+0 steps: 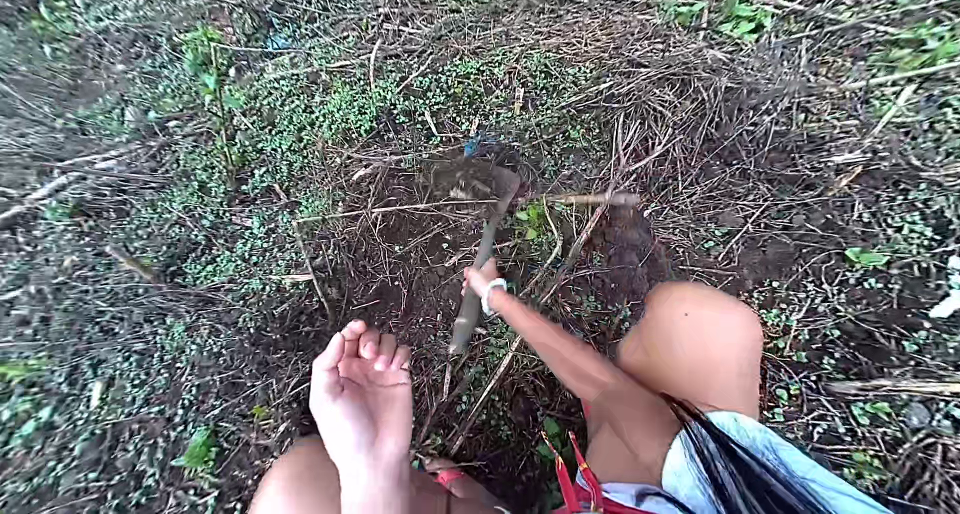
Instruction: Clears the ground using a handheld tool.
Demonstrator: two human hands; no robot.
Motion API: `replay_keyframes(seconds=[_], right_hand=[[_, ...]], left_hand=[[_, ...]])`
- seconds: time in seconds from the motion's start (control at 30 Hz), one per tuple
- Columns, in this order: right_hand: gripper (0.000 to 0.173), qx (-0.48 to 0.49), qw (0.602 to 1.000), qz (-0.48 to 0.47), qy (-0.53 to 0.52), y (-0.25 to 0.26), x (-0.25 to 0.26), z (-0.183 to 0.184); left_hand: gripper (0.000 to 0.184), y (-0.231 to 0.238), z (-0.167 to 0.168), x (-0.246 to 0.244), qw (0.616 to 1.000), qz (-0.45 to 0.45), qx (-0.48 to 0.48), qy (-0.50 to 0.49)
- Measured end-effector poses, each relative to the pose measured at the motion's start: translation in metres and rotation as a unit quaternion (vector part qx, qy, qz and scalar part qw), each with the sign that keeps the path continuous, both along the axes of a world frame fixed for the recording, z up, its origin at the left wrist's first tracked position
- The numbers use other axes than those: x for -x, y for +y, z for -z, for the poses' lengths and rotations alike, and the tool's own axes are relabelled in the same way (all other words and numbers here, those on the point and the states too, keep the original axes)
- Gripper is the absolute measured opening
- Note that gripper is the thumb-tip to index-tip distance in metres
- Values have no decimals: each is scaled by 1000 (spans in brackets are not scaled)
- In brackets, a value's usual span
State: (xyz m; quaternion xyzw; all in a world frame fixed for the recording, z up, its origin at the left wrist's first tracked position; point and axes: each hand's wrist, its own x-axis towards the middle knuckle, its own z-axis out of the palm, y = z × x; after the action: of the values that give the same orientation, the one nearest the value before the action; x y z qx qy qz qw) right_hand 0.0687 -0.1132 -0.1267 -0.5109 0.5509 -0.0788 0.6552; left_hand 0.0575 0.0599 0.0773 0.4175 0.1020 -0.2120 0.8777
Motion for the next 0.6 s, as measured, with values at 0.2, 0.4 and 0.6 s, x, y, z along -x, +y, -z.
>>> replay_keyframes(seconds=[0.2,0.4,0.6], right_hand=[[66,-73,913,-390,96,39,28,-36],[43,-69,974,-216,7,21,21,-54],[31,99,976,137,-141,-80,25,-139]], left_hand=[[58,-13,7,-11,991,28,-29,-124],[58,-15,6,-7,989,42,-44,-133],[60,2,7,-12,995,27,-35,-85]])
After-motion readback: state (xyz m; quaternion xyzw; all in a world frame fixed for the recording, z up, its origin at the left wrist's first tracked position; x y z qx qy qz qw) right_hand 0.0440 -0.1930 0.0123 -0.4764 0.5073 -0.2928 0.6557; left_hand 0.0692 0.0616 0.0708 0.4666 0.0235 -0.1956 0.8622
